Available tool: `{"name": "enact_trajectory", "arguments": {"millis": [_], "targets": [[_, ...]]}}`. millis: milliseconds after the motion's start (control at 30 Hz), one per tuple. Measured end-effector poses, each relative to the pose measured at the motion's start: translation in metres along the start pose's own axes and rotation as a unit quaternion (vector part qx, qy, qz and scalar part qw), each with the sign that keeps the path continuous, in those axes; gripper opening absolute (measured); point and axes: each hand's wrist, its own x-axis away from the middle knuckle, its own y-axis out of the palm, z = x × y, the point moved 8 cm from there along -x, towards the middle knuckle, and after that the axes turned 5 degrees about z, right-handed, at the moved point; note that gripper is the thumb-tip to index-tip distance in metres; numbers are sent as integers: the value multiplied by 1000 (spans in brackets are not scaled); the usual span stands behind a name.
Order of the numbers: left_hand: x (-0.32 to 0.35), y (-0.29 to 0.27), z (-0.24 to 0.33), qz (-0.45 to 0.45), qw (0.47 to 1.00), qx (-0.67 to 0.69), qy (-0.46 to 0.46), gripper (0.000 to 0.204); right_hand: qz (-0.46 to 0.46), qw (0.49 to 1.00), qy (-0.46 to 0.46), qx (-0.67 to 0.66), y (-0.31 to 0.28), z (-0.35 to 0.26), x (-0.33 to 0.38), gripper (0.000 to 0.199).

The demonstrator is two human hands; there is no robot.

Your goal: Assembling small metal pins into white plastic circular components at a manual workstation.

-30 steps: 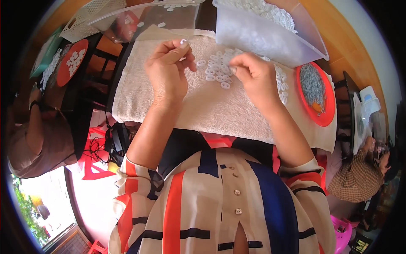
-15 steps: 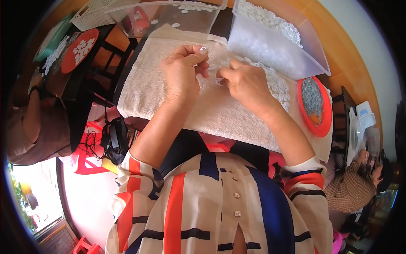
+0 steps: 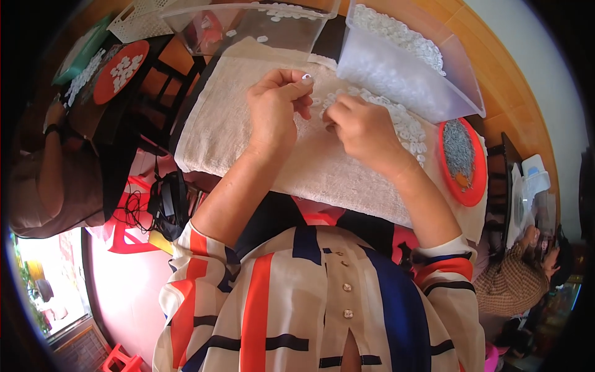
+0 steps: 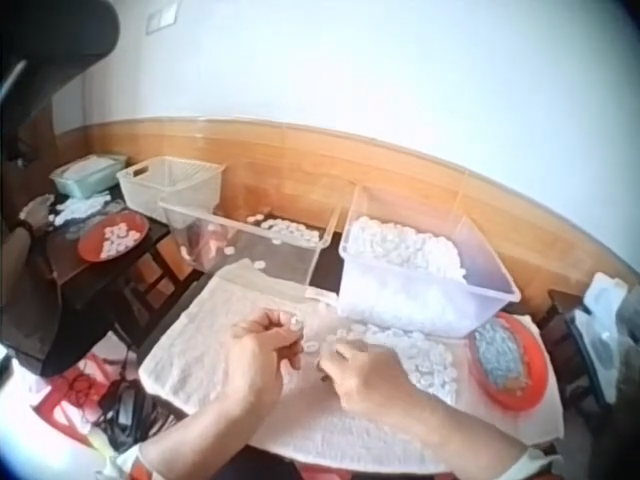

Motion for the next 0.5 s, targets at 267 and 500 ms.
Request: {"name": "enact_trajectory", "arguments": {"millis": [267, 500], "targets": [[18, 34, -12, -151, 983, -94, -35, 7, 87, 782, 365, -497, -17, 55, 31, 11], [40, 62, -16, -184, 969, -125, -105, 8, 133, 742, 358, -551, -35, 63, 47, 18]]}}
